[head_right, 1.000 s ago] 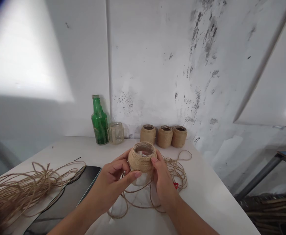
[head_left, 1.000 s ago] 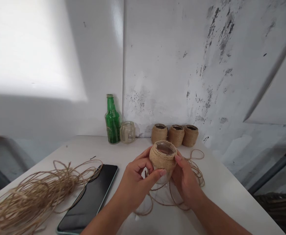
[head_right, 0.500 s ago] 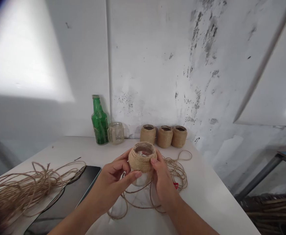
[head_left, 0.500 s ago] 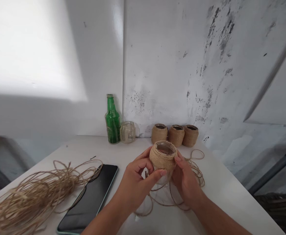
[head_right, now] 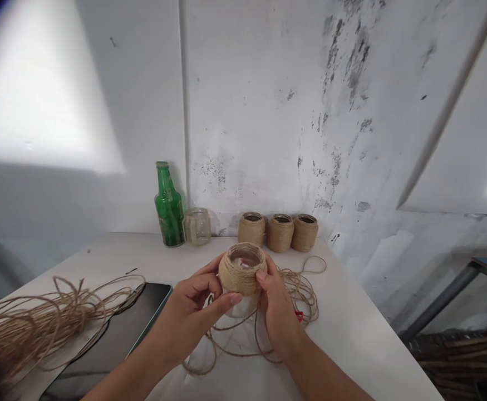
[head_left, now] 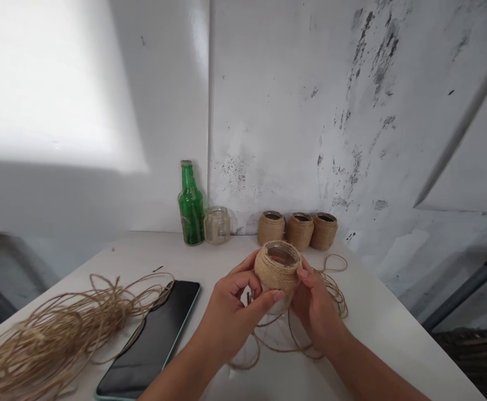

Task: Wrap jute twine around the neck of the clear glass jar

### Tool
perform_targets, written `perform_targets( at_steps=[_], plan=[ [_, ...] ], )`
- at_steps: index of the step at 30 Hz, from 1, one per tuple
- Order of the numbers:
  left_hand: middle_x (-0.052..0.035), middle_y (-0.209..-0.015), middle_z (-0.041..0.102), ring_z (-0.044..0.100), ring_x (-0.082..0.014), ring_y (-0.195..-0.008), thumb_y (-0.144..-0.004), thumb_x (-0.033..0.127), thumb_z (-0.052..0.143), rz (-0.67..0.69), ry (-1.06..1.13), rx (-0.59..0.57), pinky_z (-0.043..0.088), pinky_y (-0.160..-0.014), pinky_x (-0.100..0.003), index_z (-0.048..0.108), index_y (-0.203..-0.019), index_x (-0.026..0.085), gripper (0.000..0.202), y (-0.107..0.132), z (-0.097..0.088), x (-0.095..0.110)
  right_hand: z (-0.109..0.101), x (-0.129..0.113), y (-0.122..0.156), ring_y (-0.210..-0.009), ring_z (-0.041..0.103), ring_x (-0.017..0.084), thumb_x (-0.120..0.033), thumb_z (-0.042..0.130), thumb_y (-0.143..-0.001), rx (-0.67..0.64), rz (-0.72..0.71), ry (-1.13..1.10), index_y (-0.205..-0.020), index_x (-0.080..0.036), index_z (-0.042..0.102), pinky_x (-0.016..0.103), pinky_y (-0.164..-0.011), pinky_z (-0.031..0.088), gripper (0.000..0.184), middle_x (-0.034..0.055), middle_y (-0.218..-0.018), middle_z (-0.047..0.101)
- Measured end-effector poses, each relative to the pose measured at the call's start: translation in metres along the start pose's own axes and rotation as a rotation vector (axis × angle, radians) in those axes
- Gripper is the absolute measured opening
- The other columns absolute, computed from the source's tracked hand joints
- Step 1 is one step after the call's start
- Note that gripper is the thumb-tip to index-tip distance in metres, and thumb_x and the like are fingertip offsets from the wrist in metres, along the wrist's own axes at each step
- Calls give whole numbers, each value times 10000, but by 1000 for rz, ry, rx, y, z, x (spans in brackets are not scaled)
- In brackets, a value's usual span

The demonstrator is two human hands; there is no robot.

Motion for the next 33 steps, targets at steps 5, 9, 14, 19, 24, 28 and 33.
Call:
perform_targets(
  at_steps=[5, 9, 14, 19, 24, 28, 33],
  plan=[
    [-144, -1611, 583, 545, -378, -1474, -802, 308, 855, -15, -10, 5, 393, -1213, -515, 588, -582, 227, 356, 0, -1, 0, 0, 0, 0, -1355, 605, 343, -451, 686, -937, 9, 2, -1, -1272, -291, 720, 488, -1132, 492, 373, 46, -1337, 755],
    [-133, -1596, 601, 554, -368, -1469, -812, 304, 848, -4, 2, 7, 425, -1186, -492, 585, -579, 229, 359, 0, -1, 1, -1, 1, 0, -1371, 591, 342, -444, 671, -951, 7, 1, 1, -1284, -297, 712, 498, -1151, 476, 366, 45, -1358, 742],
    [-131, -1573, 622, 574, -360, -1451, -822, 297, 855, 10, 1, -1, 447, -1163, -470, 604, -587, 226, 351, 0, 0, 2, -4, 5, 2, -1404, 551, 327, -420, 677, -967, 22, 34, 36, -1332, -300, 681, 487, -1194, 431, 384, 44, -1406, 710],
    [-137, -1599, 597, 543, -375, -1480, -815, 288, 851, 1, -15, 6, 433, -1181, -494, 594, -581, 226, 353, 1, 0, 2, -5, 4, 1, -1345, 588, 330, -410, 673, -939, 26, 15, 30, -1252, -294, 699, 494, -1180, 427, 335, 44, -1320, 745],
    [-141, -1625, 570, 526, -393, -1494, -793, 293, 858, -26, -37, 11, 408, -1208, -532, 577, -575, 229, 362, 0, 0, -1, -5, 6, 0, -1326, 599, 353, -414, 715, -858, 58, 59, -11, -1195, -293, 707, 506, -1126, 470, 358, 44, -1258, 767],
    [-141, -1617, 578, 533, -394, -1488, -791, 292, 855, -21, -43, 15, 400, -1214, -538, 575, -575, 231, 358, 0, 0, -2, -3, 5, -1, -1338, 593, 348, -393, 723, -823, 59, 62, -20, -1157, -301, 716, 490, -1112, 483, 346, 34, -1237, 776],
    [-132, -1619, 578, 531, -382, -1492, -800, 287, 853, -11, -36, 6, 403, -1211, -528, 582, -580, 232, 353, 0, 0, -1, -5, 4, -1, -1337, 591, 353, -357, 711, -800, 75, 48, -20, -1102, -292, 723, 499, -1122, 477, 310, 36, -1240, 776]
  ],
)
Point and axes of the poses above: each hand's wrist, its own y-axis away from the middle knuckle, its own z-axis out of the palm, x = y × z, the point moved 10 cm from there along -y, towards the middle knuckle
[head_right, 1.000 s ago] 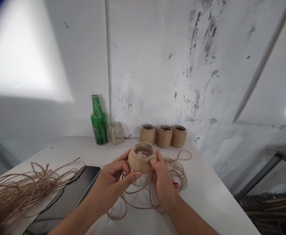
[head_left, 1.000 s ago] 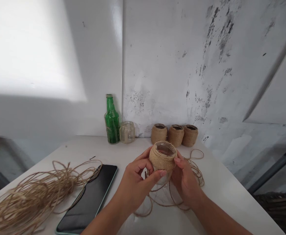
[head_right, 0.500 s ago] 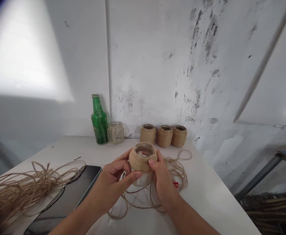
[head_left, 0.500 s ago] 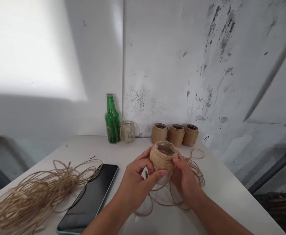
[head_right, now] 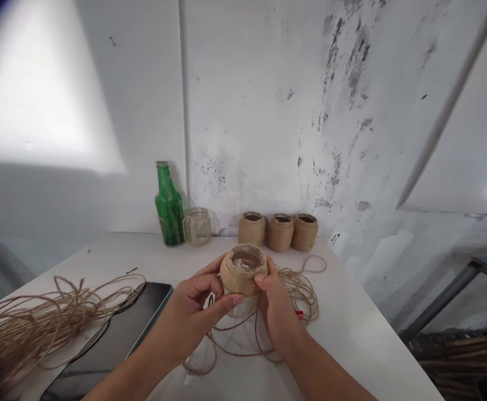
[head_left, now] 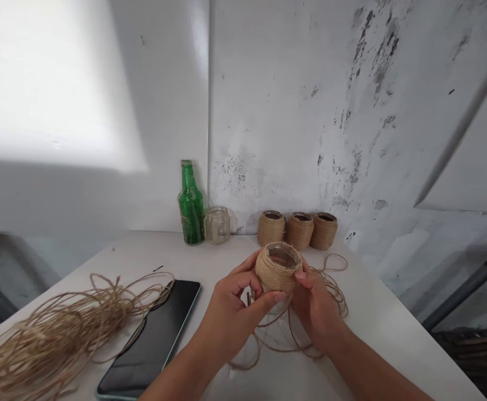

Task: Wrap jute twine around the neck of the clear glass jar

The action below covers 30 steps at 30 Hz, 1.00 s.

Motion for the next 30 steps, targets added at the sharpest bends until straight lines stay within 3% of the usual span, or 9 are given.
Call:
perform_targets(
  at_steps=[10, 20, 30],
  plan=[
    [-137, -1607, 589, 565, -375, -1460, -803, 282, 860, 5, 24, 4, 441, -1171, -509, 593, -582, 229, 351, -1, 0, 0, 2, 2, 3, -1314, 602, 343, -386, 696, -869, -51, -9, 15, -1210, -301, 706, 502, -1156, 443, 351, 29, -1252, 767],
    [-119, -1600, 600, 548, -377, -1477, -796, 285, 860, 1, 18, 2, 423, -1190, -505, 594, -574, 234, 350, 0, -1, -1, -6, 6, 2, -1303, 606, 338, -416, 694, -913, -42, -7, 52, -1241, -310, 697, 510, -1154, 439, 346, 35, -1301, 752],
    [-135, -1610, 587, 535, -388, -1484, -801, 287, 861, 5, 1, -2, 400, -1204, -521, 589, -584, 230, 353, 0, 0, 1, -11, 9, 5, -1368, 583, 303, -411, 688, -937, -10, 9, 109, -1292, -334, 679, 485, -1232, 359, 363, 23, -1362, 730]
  ],
)
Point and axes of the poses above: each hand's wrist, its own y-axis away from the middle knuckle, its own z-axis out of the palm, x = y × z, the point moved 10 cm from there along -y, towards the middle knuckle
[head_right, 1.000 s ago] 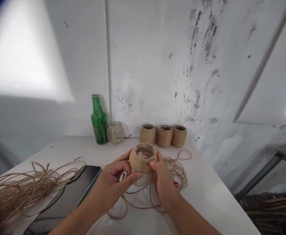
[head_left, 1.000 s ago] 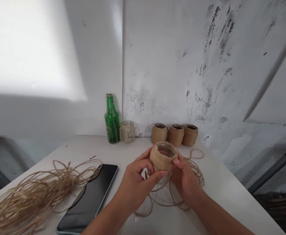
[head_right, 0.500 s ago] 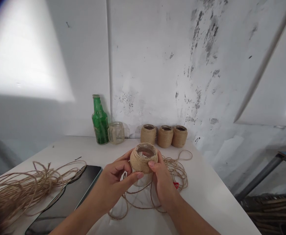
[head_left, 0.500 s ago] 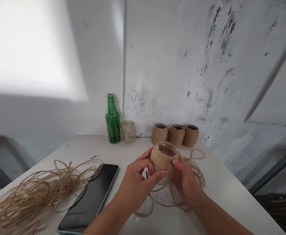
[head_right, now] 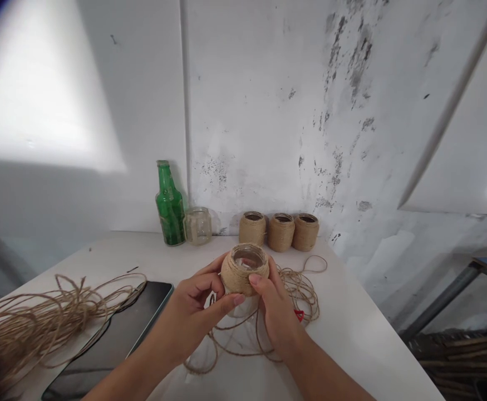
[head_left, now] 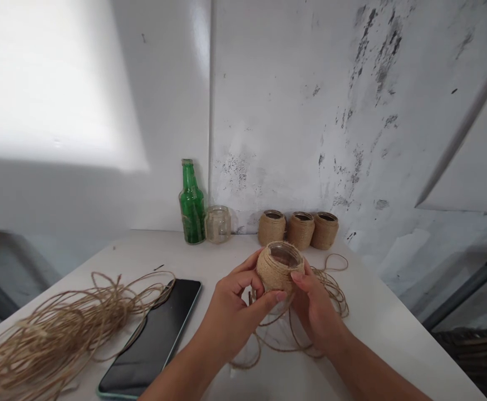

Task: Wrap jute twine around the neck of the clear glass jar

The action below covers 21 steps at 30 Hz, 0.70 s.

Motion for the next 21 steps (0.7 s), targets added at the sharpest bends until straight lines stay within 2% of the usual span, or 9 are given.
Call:
perform_targets(
  at_steps=[6, 11, 15, 21],
  plan=[
    [-141, -1608, 586, 530, -389, -1486, -792, 285, 863, -17, -5, 0, 397, -1201, -515, 576, -583, 230, 359, 0, 0, -2, 3, -1, -1, -1351, 582, 322, -396, 713, -883, 11, 25, -30, -1260, -327, 676, 501, -1218, 357, 385, 19, -1325, 739],
    [-133, -1604, 592, 515, -385, -1502, -784, 278, 860, -20, -11, 7, 416, -1179, -488, 562, -574, 232, 367, 0, 0, -3, 4, -2, -2, -1306, 598, 344, -374, 737, -824, 27, 38, -64, -1176, -292, 691, 507, -1166, 416, 365, 29, -1220, 766],
    [-131, -1598, 599, 542, -382, -1479, -795, 271, 857, 6, -8, -4, 428, -1163, -476, 570, -573, 230, 366, 0, 1, -1, 8, -7, -3, -1354, 561, 346, -368, 732, -807, 3, 14, -108, -1137, -289, 719, 482, -1141, 448, 340, 28, -1195, 772],
    [-140, -1613, 578, 533, -401, -1479, -796, 273, 870, -1, 27, -1, 394, -1180, -519, 583, -575, 229, 365, -1, 1, -3, 11, -5, -2, -1322, 586, 340, -362, 707, -819, -10, 31, -134, -1136, -299, 734, 479, -1155, 431, 325, 15, -1208, 775]
  ],
)
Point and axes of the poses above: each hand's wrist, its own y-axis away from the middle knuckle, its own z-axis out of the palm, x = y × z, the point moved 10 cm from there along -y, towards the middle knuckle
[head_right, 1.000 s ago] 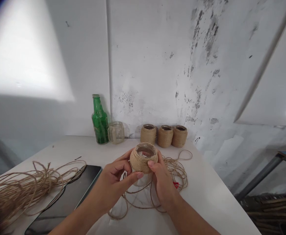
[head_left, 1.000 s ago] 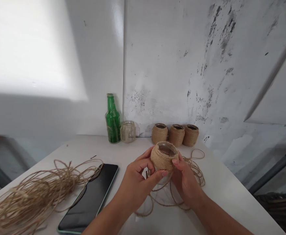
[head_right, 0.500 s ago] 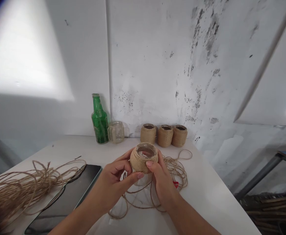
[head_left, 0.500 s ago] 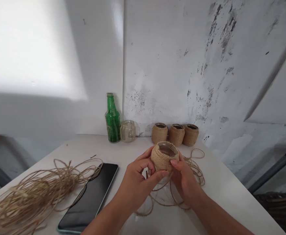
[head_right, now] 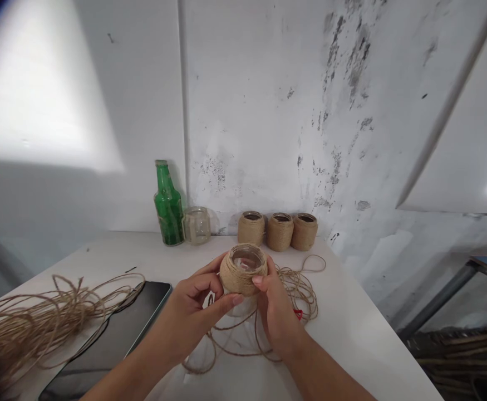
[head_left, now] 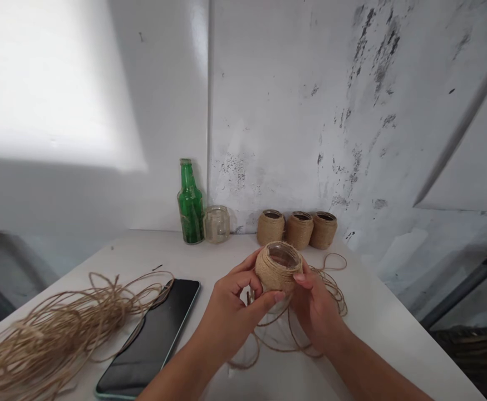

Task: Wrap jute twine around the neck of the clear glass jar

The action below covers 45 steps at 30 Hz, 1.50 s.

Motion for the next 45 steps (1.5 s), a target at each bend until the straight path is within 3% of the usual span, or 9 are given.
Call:
perform_targets(
  at_steps=[12, 20, 27, 31, 34, 38, 40, 45],
  plan=[
    [-130, -1607, 585, 527, -393, -1482, -808, 264, 867, 17, 36, -10, 381, -1182, -525, 589, -577, 230, 362, 0, 0, 2, 11, -8, 0, -1328, 576, 340, -376, 620, -881, -72, -76, -24, -1008, -277, 747, 491, -1118, 462, 205, 46, -1125, 783],
    [-131, -1601, 593, 529, -382, -1487, -796, 266, 869, 6, 22, -2, 414, -1161, -491, 598, -577, 229, 350, -1, -1, 1, 15, -9, -1, -1320, 581, 349, -416, 613, -907, -71, -55, -14, -1160, -270, 721, 501, -1097, 479, 312, 62, -1115, 780],
    [-128, -1549, 637, 563, -369, -1448, -811, 278, 868, 19, 13, -1, 417, -1132, -467, 619, -584, 224, 342, -1, -1, 1, 9, -5, -1, -1356, 560, 338, -416, 629, -908, -53, -43, -13, -1257, -285, 685, 497, -1157, 433, 378, 45, -1292, 738],
    [-115, -1423, 704, 623, -333, -1339, -830, 276, 859, 51, 47, -1, 442, -1056, -414, 625, -588, 213, 343, -2, -1, 6, 1, -1, 1, -1343, 586, 306, -480, 695, -957, -35, -38, 112, -1319, -311, 646, 494, -1205, 388, 402, 39, -1361, 715],
    [-92, -1161, 747, 670, -255, -1044, -859, 323, 844, 72, 109, -19, 475, -857, -346, 591, -581, 205, 394, -3, 2, 10, -2, 0, 2, -1306, 616, 284, -521, 822, -905, -22, -26, 240, -1358, -323, 601, 471, -1167, 436, 541, 47, -1363, 712],
    [-23, -792, 608, 498, -165, -726, -838, 405, 871, 30, 205, -13, 377, -649, -285, 534, -559, 196, 484, -4, 2, 9, 5, -2, 2, -1211, 654, 242, -466, 892, -876, -65, -47, 295, -1355, -323, 577, 402, -1066, 515, 591, 45, -1299, 727],
    [0, -723, 539, 426, -144, -669, -837, 432, 871, 7, 234, -11, 329, -608, -272, 530, -554, 192, 504, -5, 1, 8, 8, -4, 3, -1223, 646, 233, -465, 851, -921, -79, -75, 290, -1385, -334, 555, 394, -1079, 507, 565, 44, -1305, 722],
    [6, -682, 512, 405, -142, -648, -843, 469, 863, 13, 253, -31, 322, -591, -270, 565, -556, 193, 498, -5, 3, 16, 12, -7, 6, -1325, 610, 245, -466, 796, -973, -102, -106, 277, -1548, -369, 410, 430, -1158, 468, 700, 65, -1410, 683]
  ],
)
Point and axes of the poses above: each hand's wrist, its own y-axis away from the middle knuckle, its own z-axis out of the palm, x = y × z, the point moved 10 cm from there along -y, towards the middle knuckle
